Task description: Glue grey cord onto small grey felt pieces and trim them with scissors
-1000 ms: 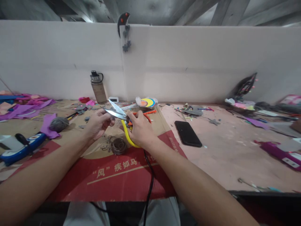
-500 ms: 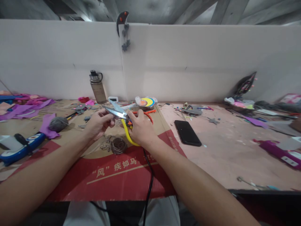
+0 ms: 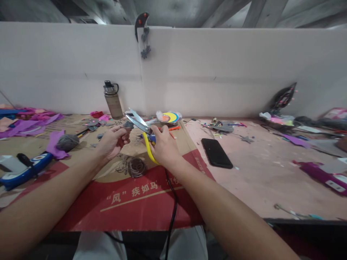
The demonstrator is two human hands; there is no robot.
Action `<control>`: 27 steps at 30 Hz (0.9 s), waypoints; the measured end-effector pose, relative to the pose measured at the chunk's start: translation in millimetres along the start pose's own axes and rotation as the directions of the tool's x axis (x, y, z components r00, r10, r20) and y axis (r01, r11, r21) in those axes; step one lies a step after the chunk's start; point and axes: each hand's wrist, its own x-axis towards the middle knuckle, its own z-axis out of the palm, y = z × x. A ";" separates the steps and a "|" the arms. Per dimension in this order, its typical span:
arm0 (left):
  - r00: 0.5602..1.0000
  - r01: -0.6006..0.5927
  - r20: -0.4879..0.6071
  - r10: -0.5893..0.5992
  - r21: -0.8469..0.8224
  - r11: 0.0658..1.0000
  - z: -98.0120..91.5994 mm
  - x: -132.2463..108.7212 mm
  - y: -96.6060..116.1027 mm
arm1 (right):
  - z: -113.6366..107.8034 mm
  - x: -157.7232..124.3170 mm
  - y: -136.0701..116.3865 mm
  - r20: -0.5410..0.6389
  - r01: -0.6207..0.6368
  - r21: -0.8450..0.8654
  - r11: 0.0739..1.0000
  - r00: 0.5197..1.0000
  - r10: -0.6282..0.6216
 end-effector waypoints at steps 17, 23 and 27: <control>1.000 -0.019 0.009 0.019 0.016 1.000 0.3 1.4 -1.1 | -0.5 0.4 2.4 -0.005 0.079 -0.068 0.995 0.997 -0.079; 0.999 -0.033 0.006 0.033 -0.021 0.999 -0.2 3.4 -0.5 | 0.6 -0.1 1.3 0.001 0.049 -0.022 0.999 0.999 -0.049; 0.999 -0.030 0.028 0.030 0.006 1.000 0.1 1.9 -2.3 | 1.4 -1.0 0.5 0.015 0.038 -0.021 0.999 0.999 -0.038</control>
